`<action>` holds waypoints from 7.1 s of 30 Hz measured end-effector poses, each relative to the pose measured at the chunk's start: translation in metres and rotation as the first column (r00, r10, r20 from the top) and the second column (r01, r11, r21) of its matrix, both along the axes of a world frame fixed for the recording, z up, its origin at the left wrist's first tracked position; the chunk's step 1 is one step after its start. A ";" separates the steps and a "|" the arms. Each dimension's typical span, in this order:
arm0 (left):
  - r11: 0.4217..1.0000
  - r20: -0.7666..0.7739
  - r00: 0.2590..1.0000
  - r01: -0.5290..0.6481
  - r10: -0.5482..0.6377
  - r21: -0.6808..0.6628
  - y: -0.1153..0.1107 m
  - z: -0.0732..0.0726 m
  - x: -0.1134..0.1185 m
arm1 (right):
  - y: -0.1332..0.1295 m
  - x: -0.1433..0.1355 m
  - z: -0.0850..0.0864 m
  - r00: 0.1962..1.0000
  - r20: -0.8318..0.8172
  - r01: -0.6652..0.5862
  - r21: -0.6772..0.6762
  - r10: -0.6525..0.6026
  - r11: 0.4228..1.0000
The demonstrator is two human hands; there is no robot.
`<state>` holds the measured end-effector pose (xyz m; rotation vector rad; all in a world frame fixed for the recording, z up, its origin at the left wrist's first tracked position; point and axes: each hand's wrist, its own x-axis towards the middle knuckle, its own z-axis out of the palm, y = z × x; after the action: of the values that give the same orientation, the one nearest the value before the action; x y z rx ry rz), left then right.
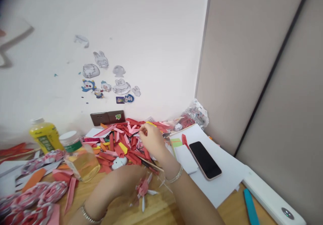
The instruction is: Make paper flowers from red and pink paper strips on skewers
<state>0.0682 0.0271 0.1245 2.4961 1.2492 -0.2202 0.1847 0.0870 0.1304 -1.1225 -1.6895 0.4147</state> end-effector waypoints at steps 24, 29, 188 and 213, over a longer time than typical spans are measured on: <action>0.569 0.245 0.948 -0.088 -0.205 0.818 0.015 0.045 -0.029 | -0.021 0.014 0.027 0.989 0.072 -0.125 -0.090 0.131 0.988; 0.624 0.593 0.786 -0.378 -0.175 0.684 0.009 0.057 -0.037 | -0.031 0.011 0.035 0.984 -0.040 -0.173 0.022 0.173 0.985; 0.973 0.789 0.584 -0.216 0.192 -0.077 0.026 0.056 -0.073 | -0.055 -0.001 0.042 0.782 0.398 -0.601 0.275 0.481 0.750; 0.949 0.752 0.638 -0.312 0.167 0.054 0.006 0.069 -0.056 | -0.057 0.002 0.044 0.858 0.278 -0.474 0.103 0.433 0.874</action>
<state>0.0118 0.0336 0.1933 2.1081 1.2196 0.9394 0.1870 0.0299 0.1742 -0.6581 -2.1788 0.4269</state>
